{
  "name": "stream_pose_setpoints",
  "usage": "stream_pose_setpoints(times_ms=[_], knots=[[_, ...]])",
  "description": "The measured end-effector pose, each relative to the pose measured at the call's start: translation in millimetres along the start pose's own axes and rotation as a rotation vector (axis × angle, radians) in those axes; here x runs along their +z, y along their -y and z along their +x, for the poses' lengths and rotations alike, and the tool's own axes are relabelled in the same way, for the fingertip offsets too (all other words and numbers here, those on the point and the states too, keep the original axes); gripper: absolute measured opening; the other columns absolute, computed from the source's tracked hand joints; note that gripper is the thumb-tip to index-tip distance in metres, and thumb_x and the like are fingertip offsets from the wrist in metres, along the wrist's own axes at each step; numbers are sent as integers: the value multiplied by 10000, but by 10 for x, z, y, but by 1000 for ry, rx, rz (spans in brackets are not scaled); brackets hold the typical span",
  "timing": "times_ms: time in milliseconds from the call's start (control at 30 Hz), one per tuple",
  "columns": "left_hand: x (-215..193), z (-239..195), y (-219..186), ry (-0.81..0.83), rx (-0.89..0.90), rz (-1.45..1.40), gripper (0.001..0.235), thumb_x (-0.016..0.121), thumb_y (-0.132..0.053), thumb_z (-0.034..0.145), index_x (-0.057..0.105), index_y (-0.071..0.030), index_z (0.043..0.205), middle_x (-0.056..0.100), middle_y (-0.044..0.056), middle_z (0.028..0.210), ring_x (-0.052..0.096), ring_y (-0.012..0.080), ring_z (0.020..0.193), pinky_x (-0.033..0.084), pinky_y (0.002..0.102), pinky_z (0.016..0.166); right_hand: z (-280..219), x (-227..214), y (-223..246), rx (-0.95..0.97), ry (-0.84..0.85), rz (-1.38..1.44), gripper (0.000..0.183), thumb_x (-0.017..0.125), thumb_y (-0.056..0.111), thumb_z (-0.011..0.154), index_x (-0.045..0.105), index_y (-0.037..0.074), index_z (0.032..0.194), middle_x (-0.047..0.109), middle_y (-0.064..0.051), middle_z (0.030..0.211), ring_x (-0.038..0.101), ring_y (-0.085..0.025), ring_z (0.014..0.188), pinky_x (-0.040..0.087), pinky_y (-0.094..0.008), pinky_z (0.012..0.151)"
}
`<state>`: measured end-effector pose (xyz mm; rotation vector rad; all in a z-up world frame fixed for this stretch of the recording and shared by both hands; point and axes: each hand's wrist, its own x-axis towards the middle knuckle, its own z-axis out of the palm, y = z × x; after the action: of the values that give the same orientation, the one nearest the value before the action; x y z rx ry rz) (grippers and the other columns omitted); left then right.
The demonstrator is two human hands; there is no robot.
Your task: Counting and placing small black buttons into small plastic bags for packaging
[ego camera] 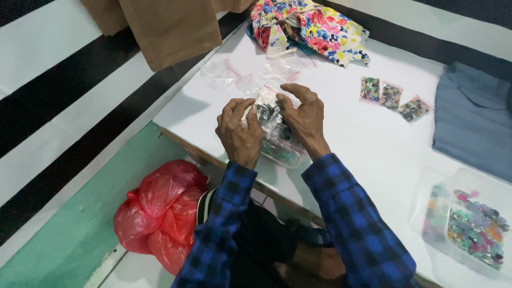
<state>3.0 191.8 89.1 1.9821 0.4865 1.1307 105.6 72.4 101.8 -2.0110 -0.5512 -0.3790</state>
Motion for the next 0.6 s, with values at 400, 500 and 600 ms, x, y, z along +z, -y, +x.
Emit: stream_pose_setpoints(times_ms=[400,500,600], knots=[[0,1,25,-107,112,-43,156,641,-209,1002,735,-222,1126,661,22,1198,628,317,1181,447,521,996,-30,-143,92,-115,-84,24,277,728,305,987,773,89,1154,760,-157,1101,688,-416,1092,518,-524,983],[-173,-74,-241,-142,158,-98,107,693,-171,987,740,-188,1082,667,18,1168,637,300,1148,451,479,966,-86,-308,121,-128,-139,6,237,715,294,1008,776,93,1117,765,-141,1074,699,-407,1062,522,-514,971],[-195,-250,-407,-160,244,-106,52,753,-174,958,760,-184,1008,685,-10,1115,645,233,1059,469,406,951,-175,-538,18,-135,-158,-78,214,704,283,1009,780,89,1053,766,-120,1030,713,-381,1042,525,-489,966]])
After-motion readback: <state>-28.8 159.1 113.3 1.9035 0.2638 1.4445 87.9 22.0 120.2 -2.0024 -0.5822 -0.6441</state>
